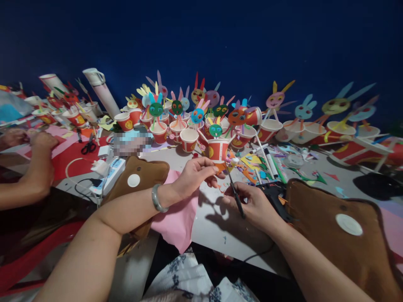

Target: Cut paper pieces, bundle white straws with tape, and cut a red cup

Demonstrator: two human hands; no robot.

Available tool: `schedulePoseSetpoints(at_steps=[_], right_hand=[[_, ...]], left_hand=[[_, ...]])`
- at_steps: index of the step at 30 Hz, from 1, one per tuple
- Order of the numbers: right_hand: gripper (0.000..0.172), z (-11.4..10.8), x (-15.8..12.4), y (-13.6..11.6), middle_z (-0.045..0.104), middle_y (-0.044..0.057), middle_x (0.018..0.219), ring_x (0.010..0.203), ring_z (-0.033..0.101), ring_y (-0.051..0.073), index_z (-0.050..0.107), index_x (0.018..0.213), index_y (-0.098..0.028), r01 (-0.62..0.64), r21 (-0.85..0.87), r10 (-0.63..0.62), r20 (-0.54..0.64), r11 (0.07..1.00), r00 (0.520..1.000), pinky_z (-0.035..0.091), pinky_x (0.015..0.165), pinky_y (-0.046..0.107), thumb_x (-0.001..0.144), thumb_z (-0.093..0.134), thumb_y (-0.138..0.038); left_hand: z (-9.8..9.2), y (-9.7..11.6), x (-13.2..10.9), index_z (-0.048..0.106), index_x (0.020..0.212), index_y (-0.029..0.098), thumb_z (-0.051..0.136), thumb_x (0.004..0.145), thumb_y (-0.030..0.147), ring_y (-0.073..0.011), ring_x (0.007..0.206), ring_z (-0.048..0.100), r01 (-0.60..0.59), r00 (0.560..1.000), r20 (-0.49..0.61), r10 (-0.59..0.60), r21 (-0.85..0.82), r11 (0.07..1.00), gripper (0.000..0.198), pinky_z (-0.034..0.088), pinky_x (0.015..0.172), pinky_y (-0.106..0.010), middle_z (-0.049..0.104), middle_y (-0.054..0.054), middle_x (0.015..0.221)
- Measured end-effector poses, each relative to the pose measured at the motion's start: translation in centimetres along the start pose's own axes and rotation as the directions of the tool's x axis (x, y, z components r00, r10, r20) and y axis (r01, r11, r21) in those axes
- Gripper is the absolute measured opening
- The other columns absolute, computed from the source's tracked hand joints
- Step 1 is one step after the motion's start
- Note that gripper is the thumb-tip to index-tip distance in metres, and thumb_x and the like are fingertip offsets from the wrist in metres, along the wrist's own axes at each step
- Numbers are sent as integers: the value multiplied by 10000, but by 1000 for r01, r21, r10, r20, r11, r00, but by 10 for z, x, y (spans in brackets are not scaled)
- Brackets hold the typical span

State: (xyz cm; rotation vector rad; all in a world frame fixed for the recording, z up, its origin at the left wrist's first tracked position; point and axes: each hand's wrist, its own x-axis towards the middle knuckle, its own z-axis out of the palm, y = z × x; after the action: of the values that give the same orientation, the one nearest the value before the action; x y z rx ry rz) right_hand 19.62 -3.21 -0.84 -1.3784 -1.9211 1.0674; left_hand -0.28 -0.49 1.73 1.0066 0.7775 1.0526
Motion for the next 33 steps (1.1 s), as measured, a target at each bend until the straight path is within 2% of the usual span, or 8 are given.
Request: schedulePoseSetpoints(at_steps=[7,16,21,33], right_hand=[[365,-1,0,-7,581,-9,589,576,492,124,617,664,-171,-39,116,36,27,992,999,387,512,235,706,756,-506],[349,-1,0,-4,597,-13,588,563,510,122,627,670,-170,-53,160,45,54,986,998,396,513,230,692,778,-484],[372,0,0,-7,601,-9,582,558,515,125,622,658,-171,-77,206,64,70,976,996,405,508,233,671,789,-503],[434,-2,0,-16,600,-4,574,562,524,136,611,631,-183,-105,210,95,59,972,994,412,509,244,639,773,-586]], left_hand=[[2,3,-6,552,719,148,656,783,289,-77,507,592,30,999,41,-33,71,997,187,437,532,-189,633,5,562],[4,7,-7,545,701,144,656,773,247,-65,496,586,58,997,44,-60,60,997,168,447,510,-187,685,-15,656],[5,7,-9,551,698,143,650,783,245,-63,494,578,63,997,43,-66,64,996,165,461,521,-186,672,-9,630],[2,4,-7,557,745,144,708,771,315,-68,533,579,11,995,101,-16,53,999,230,471,556,-209,672,-13,669]])
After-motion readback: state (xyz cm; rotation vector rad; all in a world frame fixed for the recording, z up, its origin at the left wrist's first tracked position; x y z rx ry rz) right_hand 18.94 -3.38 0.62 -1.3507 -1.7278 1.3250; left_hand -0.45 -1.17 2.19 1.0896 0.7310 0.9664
